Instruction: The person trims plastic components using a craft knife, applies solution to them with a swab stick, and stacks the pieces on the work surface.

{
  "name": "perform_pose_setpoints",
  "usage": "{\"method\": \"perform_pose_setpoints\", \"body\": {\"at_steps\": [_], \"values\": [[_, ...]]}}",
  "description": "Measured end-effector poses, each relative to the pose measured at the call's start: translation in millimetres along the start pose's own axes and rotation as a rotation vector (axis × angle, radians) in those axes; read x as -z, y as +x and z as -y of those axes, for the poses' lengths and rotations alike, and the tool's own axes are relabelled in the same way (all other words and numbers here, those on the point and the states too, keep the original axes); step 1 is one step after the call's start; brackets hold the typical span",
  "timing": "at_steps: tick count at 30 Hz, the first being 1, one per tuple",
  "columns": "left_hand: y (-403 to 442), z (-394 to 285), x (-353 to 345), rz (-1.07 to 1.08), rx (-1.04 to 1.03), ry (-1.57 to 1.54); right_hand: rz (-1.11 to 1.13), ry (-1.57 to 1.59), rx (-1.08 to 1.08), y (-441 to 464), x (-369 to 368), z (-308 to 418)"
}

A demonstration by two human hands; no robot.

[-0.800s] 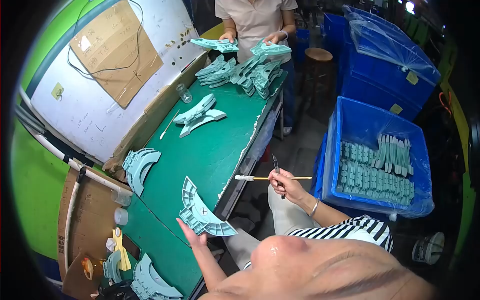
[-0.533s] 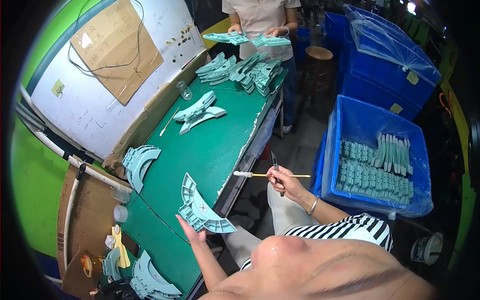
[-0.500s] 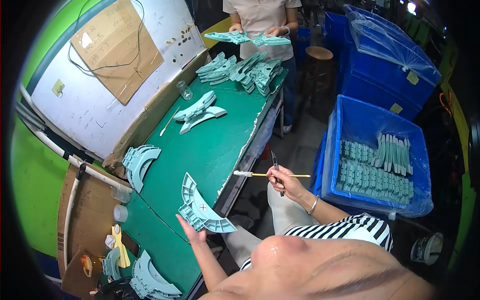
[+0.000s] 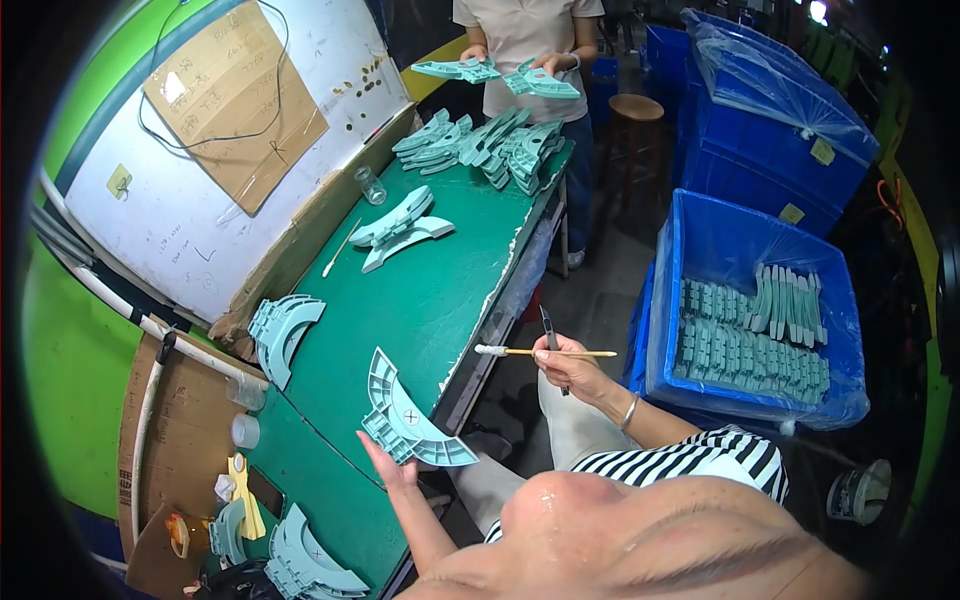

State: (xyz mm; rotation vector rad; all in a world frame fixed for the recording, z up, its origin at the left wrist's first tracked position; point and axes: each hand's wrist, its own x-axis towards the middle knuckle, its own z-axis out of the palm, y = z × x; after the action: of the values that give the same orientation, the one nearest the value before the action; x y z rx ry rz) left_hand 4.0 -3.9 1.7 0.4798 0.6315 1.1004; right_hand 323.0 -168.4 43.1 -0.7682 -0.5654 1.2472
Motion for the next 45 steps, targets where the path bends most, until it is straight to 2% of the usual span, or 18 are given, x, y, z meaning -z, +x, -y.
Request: {"method": "perform_pose_setpoints", "body": {"at_steps": [5,11,17,20,23,24,27,29,31,32,34,37,45], "values": [[-7.3,-2.6,-13.6,-0.052,-0.013,0.023,0.074,-0.049,0.022,0.1,-9.2,1.5],[-1.9,-0.3,-0.7,0.030,-0.027,0.004,0.167,-0.061,0.030,4.3,-11.8,-7.8],[-8.5,-2.8,-9.5,0.027,-0.020,0.045,0.235,0.052,-0.021,6.4,-4.4,-18.9],[-5.0,-0.6,-6.5,0.121,-0.018,0.005,0.178,-0.176,-0.035,3.0,-8.1,-17.8],[-3.1,-1.6,-8.5,0.048,-0.026,0.032,0.171,-0.377,0.090,6.2,-13.4,-24.5],[-1.6,-0.3,-6.1,0.066,-0.027,0.028,0.165,-0.363,0.007,1.8,-21.5,-14.6],[4.1,-3.5,-7.9,0.118,-0.039,0.038,0.135,-0.404,-0.005,6.9,-13.5,-22.0],[2.7,-3.8,-7.7,0.112,-0.044,0.031,0.065,-0.372,0.141,5.4,-23.2,-27.3],[1.5,1.5,8.8,0.094,-0.056,-0.015,0.067,-0.485,0.051,0.3,-14.9,-23.1],[6.1,5.5,25.4,0.151,-0.007,-0.042,0.100,-0.449,0.026,1.6,-3.0,-29.2],[-15.7,-0.7,1.2,0.066,-0.055,-0.056,0.088,-0.475,-0.036,-1.9,-4.9,-22.7],[-32.3,-10.4,-32.5,0.135,-0.053,-0.113,0.119,-0.403,-0.109,-3.3,-5.8,-16.4],[-34.7,-18.2,-24.7,0.105,-0.152,0.054,0.092,-0.346,-0.034,-1.1,-9.9,-32.3]]}}
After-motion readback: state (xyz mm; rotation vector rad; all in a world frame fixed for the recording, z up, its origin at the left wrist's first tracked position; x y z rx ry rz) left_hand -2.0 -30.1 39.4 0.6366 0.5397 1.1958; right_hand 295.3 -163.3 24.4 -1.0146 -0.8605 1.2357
